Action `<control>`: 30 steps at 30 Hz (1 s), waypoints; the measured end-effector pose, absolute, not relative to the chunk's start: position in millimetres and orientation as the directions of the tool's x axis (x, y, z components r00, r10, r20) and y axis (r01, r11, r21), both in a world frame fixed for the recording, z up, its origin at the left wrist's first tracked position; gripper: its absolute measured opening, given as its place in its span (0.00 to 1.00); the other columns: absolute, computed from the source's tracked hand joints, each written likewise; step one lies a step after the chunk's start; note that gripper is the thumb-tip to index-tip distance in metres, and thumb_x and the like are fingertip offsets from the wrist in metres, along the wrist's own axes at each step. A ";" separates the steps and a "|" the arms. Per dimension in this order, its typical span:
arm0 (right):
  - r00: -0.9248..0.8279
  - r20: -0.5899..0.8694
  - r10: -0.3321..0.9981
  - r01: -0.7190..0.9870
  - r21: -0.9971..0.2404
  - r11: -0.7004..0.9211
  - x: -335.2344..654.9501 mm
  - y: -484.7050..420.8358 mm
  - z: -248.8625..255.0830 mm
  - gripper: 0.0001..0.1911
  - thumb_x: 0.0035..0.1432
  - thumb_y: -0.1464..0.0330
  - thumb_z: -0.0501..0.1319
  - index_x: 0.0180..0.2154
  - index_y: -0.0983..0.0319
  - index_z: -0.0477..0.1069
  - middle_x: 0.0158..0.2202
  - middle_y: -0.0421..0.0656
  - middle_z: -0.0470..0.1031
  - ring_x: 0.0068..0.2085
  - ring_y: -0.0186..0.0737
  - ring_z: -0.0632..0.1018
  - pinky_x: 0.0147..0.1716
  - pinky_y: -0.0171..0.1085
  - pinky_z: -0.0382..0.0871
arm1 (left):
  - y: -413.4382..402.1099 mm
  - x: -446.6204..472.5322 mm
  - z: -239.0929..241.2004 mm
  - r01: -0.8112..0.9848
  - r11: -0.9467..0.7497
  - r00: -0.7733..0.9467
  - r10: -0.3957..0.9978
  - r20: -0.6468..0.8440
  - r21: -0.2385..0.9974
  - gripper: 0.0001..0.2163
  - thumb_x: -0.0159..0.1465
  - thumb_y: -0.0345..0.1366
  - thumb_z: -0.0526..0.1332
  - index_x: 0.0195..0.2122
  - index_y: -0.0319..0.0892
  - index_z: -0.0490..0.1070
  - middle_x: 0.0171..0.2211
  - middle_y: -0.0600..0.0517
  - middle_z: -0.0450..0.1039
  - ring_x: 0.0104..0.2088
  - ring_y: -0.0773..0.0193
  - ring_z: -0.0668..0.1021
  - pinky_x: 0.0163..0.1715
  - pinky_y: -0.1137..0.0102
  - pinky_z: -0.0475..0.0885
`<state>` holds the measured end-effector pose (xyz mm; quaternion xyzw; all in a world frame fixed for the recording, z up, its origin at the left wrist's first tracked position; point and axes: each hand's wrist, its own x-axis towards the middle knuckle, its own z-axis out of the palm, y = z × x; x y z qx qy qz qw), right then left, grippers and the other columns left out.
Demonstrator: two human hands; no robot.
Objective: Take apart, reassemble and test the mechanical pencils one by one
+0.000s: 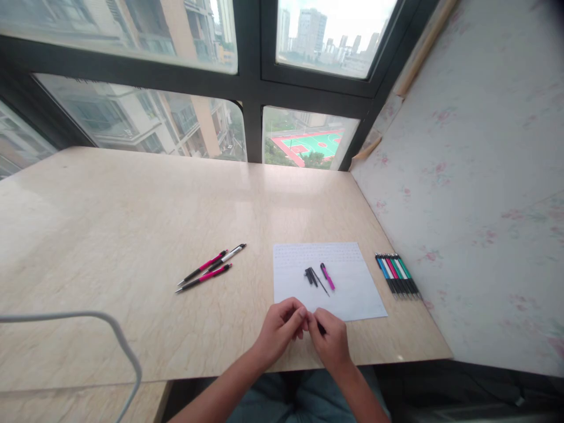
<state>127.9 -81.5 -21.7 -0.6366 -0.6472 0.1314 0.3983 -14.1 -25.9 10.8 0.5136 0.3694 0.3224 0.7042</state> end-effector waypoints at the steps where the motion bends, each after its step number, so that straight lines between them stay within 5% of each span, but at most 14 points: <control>1: 0.127 0.351 0.928 0.719 -0.677 0.157 128.6 -80.9 -21.8 0.22 0.66 0.67 0.52 0.19 0.60 0.60 0.18 0.36 0.61 0.20 0.31 0.64 0.22 0.33 0.55 | -26.0 -14.0 10.8 -0.079 0.260 0.523 0.833 -0.182 0.962 0.16 0.64 0.48 0.59 0.28 0.39 0.71 0.21 0.53 0.71 0.20 0.69 0.71 0.22 0.74 0.66; 8: 0.164 0.350 0.922 0.694 -0.705 0.144 127.4 -79.4 -18.2 0.20 0.66 0.68 0.51 0.22 0.61 0.67 0.20 0.38 0.67 0.23 0.34 0.69 0.25 0.33 0.62 | -26.1 -12.2 7.3 -0.125 0.275 0.519 0.837 -0.174 0.953 0.16 0.65 0.48 0.56 0.33 0.40 0.71 0.24 0.53 0.71 0.21 0.67 0.72 0.19 0.75 0.65; 13: 0.200 0.340 0.919 0.597 -0.786 0.161 127.2 -77.7 -13.8 0.12 0.65 0.69 0.53 0.44 0.62 0.72 0.33 0.45 0.77 0.31 0.38 0.76 0.31 0.34 0.70 | -23.6 -14.6 9.3 -0.135 0.247 0.497 0.855 -0.150 0.960 0.11 0.63 0.44 0.59 0.37 0.41 0.72 0.27 0.52 0.73 0.23 0.67 0.73 0.20 0.74 0.66; 17: 0.160 0.346 0.924 0.598 -0.779 0.188 126.1 -77.2 -10.8 0.13 0.65 0.69 0.52 0.35 0.61 0.75 0.29 0.44 0.75 0.31 0.39 0.76 0.32 0.36 0.70 | -18.4 -23.2 12.9 -0.078 0.156 0.466 0.879 -0.103 0.985 0.10 0.63 0.42 0.59 0.34 0.41 0.73 0.28 0.50 0.75 0.24 0.66 0.73 0.22 0.73 0.67; 23: 0.269 0.342 0.900 0.556 -0.818 0.144 135.3 -78.0 -8.8 0.13 0.66 0.67 0.52 0.42 0.62 0.74 0.33 0.44 0.77 0.32 0.38 0.77 0.31 0.35 0.71 | -13.8 -34.9 11.5 -0.026 0.136 0.361 0.925 -0.118 0.990 0.09 0.61 0.42 0.62 0.34 0.41 0.74 0.27 0.50 0.75 0.24 0.65 0.73 0.24 0.72 0.67; 30: 0.382 0.369 0.847 0.822 -0.554 -0.129 179.6 -50.2 -9.3 0.09 0.62 0.68 0.56 0.39 0.62 0.74 0.33 0.45 0.75 0.32 0.40 0.73 0.32 0.37 0.66 | -13.8 -34.3 8.5 0.008 0.112 0.385 0.917 -0.106 0.994 0.09 0.61 0.41 0.62 0.33 0.41 0.75 0.27 0.50 0.76 0.26 0.64 0.75 0.26 0.71 0.69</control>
